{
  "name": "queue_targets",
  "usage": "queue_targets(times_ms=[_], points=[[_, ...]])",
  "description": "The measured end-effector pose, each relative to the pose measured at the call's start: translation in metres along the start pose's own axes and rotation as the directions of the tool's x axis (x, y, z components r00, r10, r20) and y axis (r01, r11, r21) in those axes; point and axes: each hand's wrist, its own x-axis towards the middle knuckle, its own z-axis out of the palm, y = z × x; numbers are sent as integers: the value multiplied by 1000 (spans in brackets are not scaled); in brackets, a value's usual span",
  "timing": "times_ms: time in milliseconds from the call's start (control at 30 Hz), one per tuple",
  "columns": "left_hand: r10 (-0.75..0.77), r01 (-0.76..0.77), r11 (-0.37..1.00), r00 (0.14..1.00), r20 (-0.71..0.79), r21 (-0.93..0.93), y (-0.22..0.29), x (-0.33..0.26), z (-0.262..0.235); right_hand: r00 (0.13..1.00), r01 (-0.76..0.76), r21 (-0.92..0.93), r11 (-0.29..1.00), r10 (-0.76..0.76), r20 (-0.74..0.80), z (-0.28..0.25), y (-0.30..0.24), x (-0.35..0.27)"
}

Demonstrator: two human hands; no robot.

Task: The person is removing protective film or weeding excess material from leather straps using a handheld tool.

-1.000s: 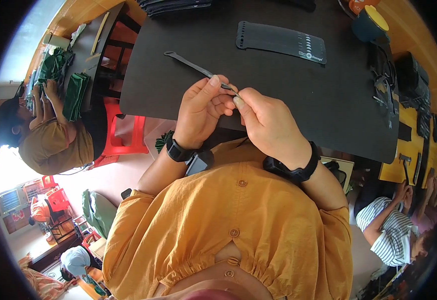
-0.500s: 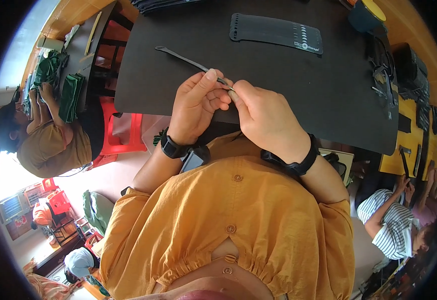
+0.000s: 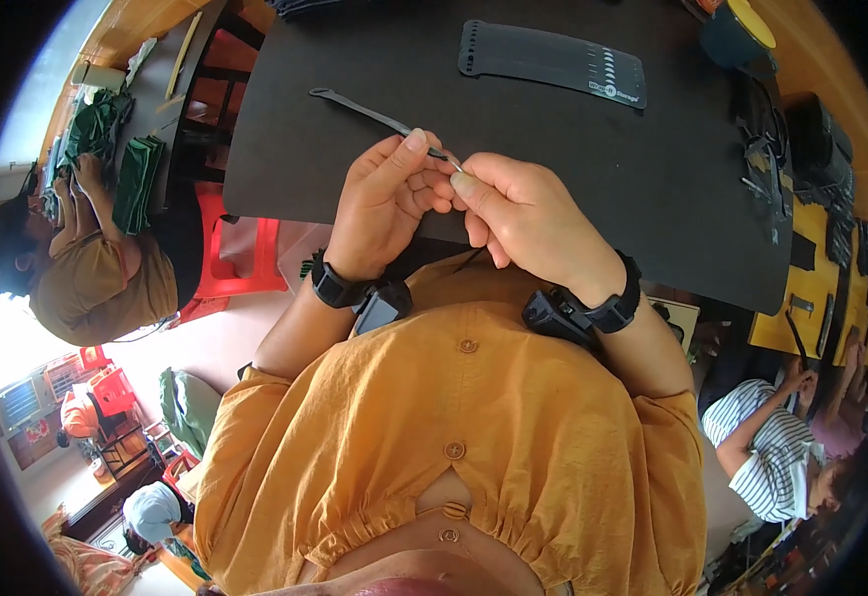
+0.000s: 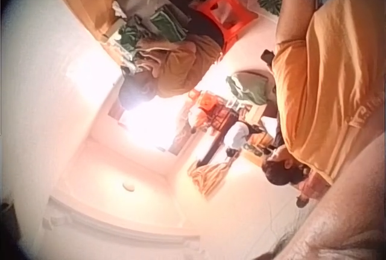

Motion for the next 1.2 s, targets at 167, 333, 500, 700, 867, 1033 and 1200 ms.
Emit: queue_targets(times_ms=[167,333,500,700,867,1033,1200], points=[[3,-2,999,1000,-17,39,-1,3,-2,959,194,-491,850,-270,-90,1,7,4],[16,-15,1000,998,-55,25,0,1,6,882,303,-608,734,-457,-112,2,15,4],[42,-41,999,997,-69,17,-1,1,7,792,355,-576,736,-564,-233,9,11,2],[-15,17,997,999,-37,79,2,3,5,912,309,-285,907,-368,-183,6,10,1],[-45,49,996,998,-50,75,10,-1,11,949,241,-39,970,-244,-199,7,12,1],[-172,172,942,985,-26,289,28,-14,-1,977,147,50,988,-137,-162,-5,6,-6],[283,-184,795,955,-84,577,12,-23,9,972,157,-24,987,-159,-171,-2,6,-5]])
